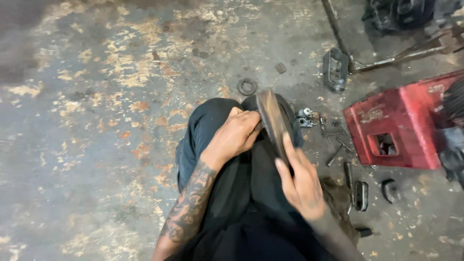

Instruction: Cleaning metal motorcycle gears using a wire brush to remove rust and debris.

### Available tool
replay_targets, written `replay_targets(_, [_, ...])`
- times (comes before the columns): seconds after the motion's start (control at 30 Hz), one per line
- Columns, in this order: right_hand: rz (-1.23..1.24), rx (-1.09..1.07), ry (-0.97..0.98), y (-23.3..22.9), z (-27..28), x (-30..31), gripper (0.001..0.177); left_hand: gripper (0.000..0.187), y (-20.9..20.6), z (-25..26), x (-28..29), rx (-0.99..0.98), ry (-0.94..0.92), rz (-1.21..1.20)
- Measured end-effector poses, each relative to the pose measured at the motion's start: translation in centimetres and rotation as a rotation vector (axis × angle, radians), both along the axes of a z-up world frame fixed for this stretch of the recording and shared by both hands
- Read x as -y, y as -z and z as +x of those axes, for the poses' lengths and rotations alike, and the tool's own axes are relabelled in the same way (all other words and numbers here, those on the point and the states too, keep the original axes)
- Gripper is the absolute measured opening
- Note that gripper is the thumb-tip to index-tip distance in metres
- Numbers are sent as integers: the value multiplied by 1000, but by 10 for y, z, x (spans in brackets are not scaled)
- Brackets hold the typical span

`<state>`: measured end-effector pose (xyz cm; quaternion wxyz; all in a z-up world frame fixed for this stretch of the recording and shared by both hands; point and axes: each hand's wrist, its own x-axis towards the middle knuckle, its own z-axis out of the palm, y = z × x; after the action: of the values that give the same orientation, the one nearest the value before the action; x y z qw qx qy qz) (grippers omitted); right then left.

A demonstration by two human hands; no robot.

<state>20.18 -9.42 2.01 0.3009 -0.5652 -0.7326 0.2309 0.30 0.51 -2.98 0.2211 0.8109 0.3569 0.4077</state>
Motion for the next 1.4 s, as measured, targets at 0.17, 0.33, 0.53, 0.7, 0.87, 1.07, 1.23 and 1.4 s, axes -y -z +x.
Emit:
replay_targets(0.17, [38, -47, -43, 12, -1, -3, 59, 12, 2, -2, -1, 26, -51, 5])
replay_targets(0.33, [23, -60, -21, 36, 38, 54, 57, 8, 10, 4, -10, 13, -43, -11])
replay_targets(0.53, [46, 15, 115, 42, 49, 58, 57, 12, -7, 4, 4, 77, -53, -82])
replay_targets(0.7, [150, 116, 26, -5, -4, -9, 58, 17, -4, 4, 7, -27, -84, -57])
replay_targets(0.87, [121, 123, 21, 8, 10, 13, 59, 13, 2, 3, 4, 49, -112, 14])
replay_targets(1.07, [-9, 65, 100, 40, 58, 67, 60, 11, -7, 3, 0, 82, -82, -86])
replay_targets(1.23, [-17, 70, 137, 24, 42, 48, 60, 11, -6, 5, 12, 99, -46, -30])
replay_targets(1.4, [127, 118, -21, 0, 7, -18, 61, 13, -6, 2, 11, 44, -121, 6])
